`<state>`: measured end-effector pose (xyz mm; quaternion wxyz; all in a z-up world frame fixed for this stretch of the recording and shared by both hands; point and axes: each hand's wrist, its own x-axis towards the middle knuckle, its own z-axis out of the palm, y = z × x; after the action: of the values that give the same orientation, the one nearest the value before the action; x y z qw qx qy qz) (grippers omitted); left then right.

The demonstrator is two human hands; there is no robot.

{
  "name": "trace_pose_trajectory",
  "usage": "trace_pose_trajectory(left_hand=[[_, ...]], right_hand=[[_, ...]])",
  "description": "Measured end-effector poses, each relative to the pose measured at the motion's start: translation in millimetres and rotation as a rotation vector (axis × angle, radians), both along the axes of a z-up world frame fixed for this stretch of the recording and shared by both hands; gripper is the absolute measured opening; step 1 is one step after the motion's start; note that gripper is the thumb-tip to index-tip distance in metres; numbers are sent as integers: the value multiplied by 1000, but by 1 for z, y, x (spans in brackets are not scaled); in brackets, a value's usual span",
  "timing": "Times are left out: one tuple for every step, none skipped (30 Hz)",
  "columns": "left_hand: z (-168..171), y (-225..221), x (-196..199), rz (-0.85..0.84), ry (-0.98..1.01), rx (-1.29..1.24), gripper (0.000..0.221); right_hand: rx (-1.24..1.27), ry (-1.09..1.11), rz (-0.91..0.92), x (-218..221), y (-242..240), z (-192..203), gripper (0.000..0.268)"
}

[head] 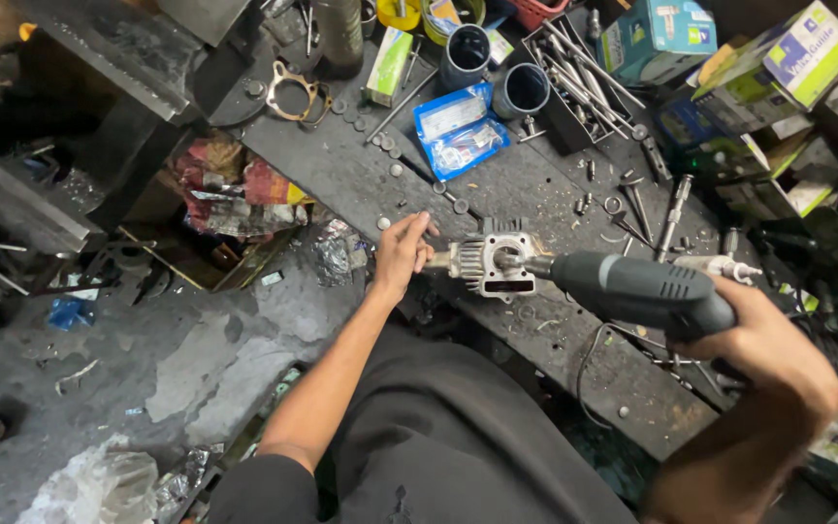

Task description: The person uses a hammer to tap a gear onto a shaft, then uses a power drill to grind the surface of an engine casing. The person holds the casing with one hand while operating the drill with the other.

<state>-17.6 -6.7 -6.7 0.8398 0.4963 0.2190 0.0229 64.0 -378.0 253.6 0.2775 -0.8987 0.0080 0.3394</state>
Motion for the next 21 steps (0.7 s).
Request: trace_pose_trajectory(left_hand=[[0, 0, 1, 5, 19, 11, 39], [1, 0, 2, 9, 21, 15, 38], [2, 0, 3, 14, 22, 19, 38], [2, 0, 2, 18, 26, 24, 38], [3, -1, 2, 26, 23, 11, 37], [3, -2, 3, 38, 18, -2, 36], [4, -2, 3, 49, 14, -15, 35], [4, -2, 2, 41, 32, -12, 35], [4, -2, 1, 32, 50, -9, 34], [5, -2, 2, 26, 64, -6, 33], [5, -1, 2, 36, 57, -10, 33], [5, -2, 3, 47, 50, -16, 34], [5, -2, 4, 57, 42, -21, 34], [5, -2, 4, 59, 45, -21, 34], [4, -2, 3, 60, 48, -20, 34], [3, -3, 3, 60, 50, -19, 34], [3, -3, 2, 62, 50, -20, 33], [2, -3, 2, 64, 48, -20, 33], [2, -4, 1, 65, 46, -20, 33], [1, -4, 2, 66, 40, -19, 33], [1, -4, 2, 67, 34, -18, 34]], right_hand=[[-9, 2, 41, 5, 5, 5, 58], [-14, -6, 63, 10, 10, 9, 60], [-19, -13, 84, 15, 14, 13, 62], [-25, -19, 105, 20, 17, 15, 65], [-20, -13, 132, 26, 19, 17, 65], [-15, -7, 162, 32, 20, 18, 65], [-11, -2, 191, 39, 21, 17, 65], [-36, -1, 195, 45, 21, 16, 66], [-62, 0, 199, 50, 21, 15, 66], [-87, -3, 205, 57, 20, 13, 67], [-71, 9, 204, 62, 20, 11, 66], [-57, 20, 204, 67, 19, 10, 64], [-42, 32, 204, 72, 18, 9, 62], [-54, 48, 195, 75, 17, 7, 62], [-67, 64, 186, 78, 16, 6, 62], [-79, 79, 175, 80, 16, 5, 63], [-92, 74, 198, 83, 16, 6, 62], [-104, 67, 219, 85, 18, 6, 61], [-116, 61, 241, 87, 20, 8, 60], [-118, 56, 242, 89, 23, 10, 63], [-119, 51, 243, 91, 26, 12, 65]])
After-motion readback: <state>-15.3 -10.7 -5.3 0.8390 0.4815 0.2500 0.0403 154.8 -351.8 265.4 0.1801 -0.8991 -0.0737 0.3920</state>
